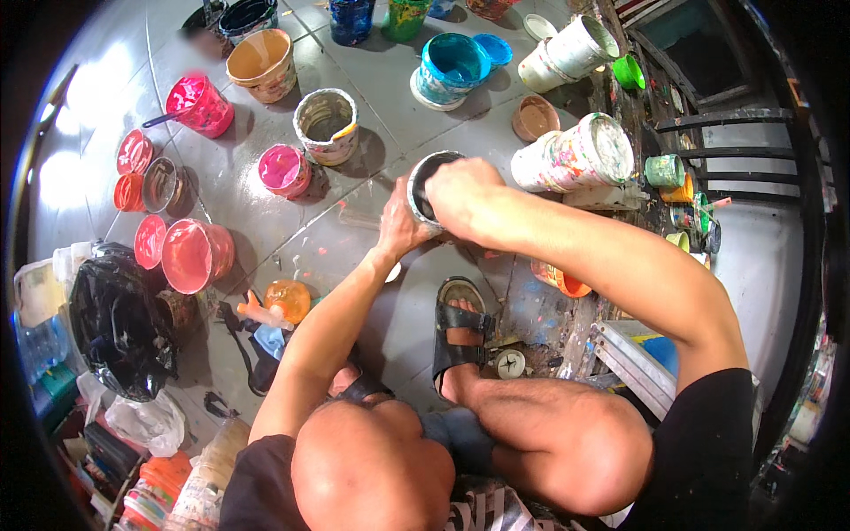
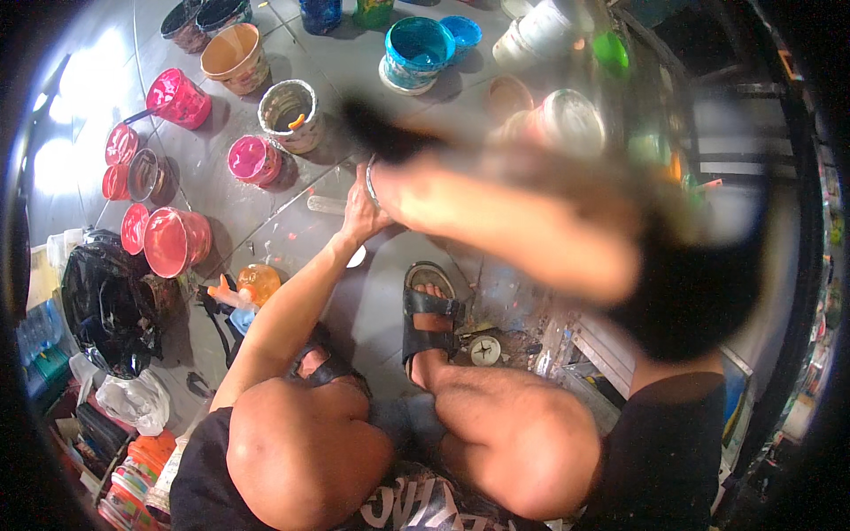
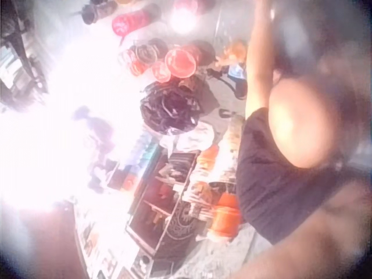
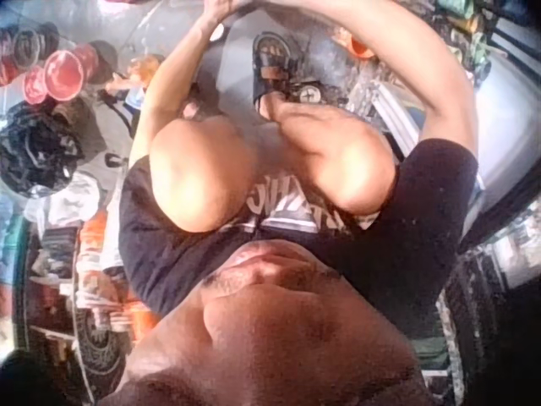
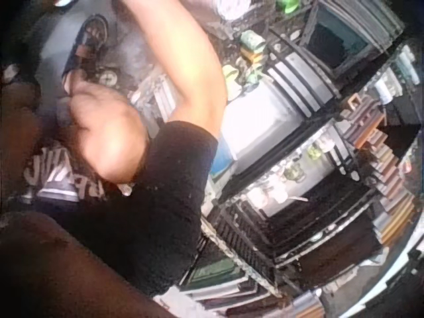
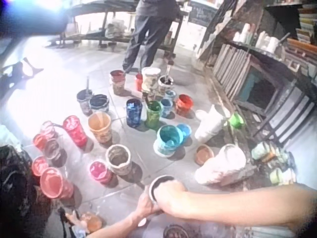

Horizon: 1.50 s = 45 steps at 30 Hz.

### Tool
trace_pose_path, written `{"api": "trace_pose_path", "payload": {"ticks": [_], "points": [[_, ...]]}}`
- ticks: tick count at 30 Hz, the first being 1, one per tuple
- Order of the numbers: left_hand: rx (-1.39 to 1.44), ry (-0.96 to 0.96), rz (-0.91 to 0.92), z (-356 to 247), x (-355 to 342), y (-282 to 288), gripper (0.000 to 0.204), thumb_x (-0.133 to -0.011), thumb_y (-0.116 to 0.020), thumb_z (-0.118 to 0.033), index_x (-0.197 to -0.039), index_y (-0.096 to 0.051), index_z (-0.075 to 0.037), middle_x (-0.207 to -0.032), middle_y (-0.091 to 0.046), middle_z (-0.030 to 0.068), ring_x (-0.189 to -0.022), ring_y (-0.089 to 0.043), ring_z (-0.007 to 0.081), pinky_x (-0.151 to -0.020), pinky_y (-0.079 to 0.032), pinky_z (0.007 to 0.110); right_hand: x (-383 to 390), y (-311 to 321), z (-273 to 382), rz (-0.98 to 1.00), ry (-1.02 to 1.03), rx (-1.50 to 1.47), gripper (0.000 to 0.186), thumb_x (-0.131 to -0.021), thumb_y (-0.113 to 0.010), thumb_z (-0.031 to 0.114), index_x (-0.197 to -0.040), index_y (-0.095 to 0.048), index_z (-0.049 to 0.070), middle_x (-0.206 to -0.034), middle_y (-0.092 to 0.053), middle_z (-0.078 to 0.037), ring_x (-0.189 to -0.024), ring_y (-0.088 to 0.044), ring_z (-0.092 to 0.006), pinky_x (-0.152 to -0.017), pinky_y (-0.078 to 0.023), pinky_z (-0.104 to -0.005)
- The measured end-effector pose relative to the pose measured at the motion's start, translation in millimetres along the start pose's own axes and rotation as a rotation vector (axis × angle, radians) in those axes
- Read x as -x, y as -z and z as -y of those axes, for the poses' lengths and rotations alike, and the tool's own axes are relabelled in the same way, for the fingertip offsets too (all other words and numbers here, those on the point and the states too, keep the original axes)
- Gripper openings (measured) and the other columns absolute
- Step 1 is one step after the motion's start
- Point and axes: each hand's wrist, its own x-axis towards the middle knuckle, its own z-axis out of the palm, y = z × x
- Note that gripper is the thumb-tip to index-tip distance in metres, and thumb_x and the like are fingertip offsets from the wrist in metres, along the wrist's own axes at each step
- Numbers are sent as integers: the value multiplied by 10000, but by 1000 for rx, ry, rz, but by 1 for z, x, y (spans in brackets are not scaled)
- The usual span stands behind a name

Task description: The person stirs grey paint in a small container using a spatula, wipes the tool with a cloth, sprays the container with liquid from a bottle, and wipes the exterior and rim of the container.

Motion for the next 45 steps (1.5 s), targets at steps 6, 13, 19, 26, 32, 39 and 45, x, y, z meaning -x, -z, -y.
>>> {"api": "trace_pose_path", "payload": {"ticks": [6, 13, 19, 26, 32, 39, 45], "points": [[120, 34, -42, 0, 0, 2, 988, -616, -926, -408, -1411, -454, -57, -1239, -581, 206, -1176, -581, 418, -966, -500, 498, 9, 6, -27, 49, -60, 90, 183, -861, -649, 155, -957, -788, 86, -1004, -767, -116, -950, -747, -265, -782, -601, -380], [50, 60, 7, -5, -1, 9, 983, -622, -918, -451, -1390, -455, -48, -1253, -581, 207, -1186, -579, 409, -978, -487, 506, 2, 22, -2, 110, -59, -68, 235, -883, -623, 178, -1003, -775, 45, -1084, -752, -147, -994, -736, -290, -826, -591, -402], [58, -5, -8, -4, -5, 5, 963, -631, -909, -452, -1367, -451, -31, -1234, -582, 221, -1174, -578, 419, -946, -499, 513, 14, 17, -33, 97, -70, 13, 232, -862, -640, 187, -988, -774, 45, -1042, -754, -162, -974, -736, -305, -817, -591, -415], [47, 79, 47, -5, -3, 16, 998, -600, -925, -449, -1366, -441, -30, -1220, -586, 218, -1168, -574, 436, -956, -493, 521, 27, 20, -11, 250, 1, 23, 231, -840, -655, 165, -1015, -767, 63, -1033, -756, -166, -964, -741, -297, -847, -585, -402], [64, 25, 17, -5, -6, 4, 995, -599, -925, -467, -1354, -449, -27, -1210, -590, 214, -1146, -586, 429, -953, -495, 510, 4, 12, -7, 45, -39, -9, 174, -821, -685, 197, -901, -789, 82, -972, -767, -132, -923, -752, -277, -768, -605, -424], [51, -7, -5, -6, -5, 4, 933, -626, -914, -472, -1321, -485, -21, -1182, -593, 209, -1137, -587, 429, -954, -487, 511, 6, -3, -1, 123, -66, -111, 232, -830, -637, 178, -974, -777, 61, -1005, -756, -162, -942, -744, -302, -813, -597, -436], [41, -3, 15, -3, -3, 11, 946, -592, -935, -454, -1282, -470, -3, -1159, -609, 214, -1097, -600, 434, -911, -506, 508, 17, 5, -30, 112, -59, -13, 233, -840, -622, 175, -974, -777, 65, -989, -757, -160, -922, -746, -303, -801, -599, -430]]}}
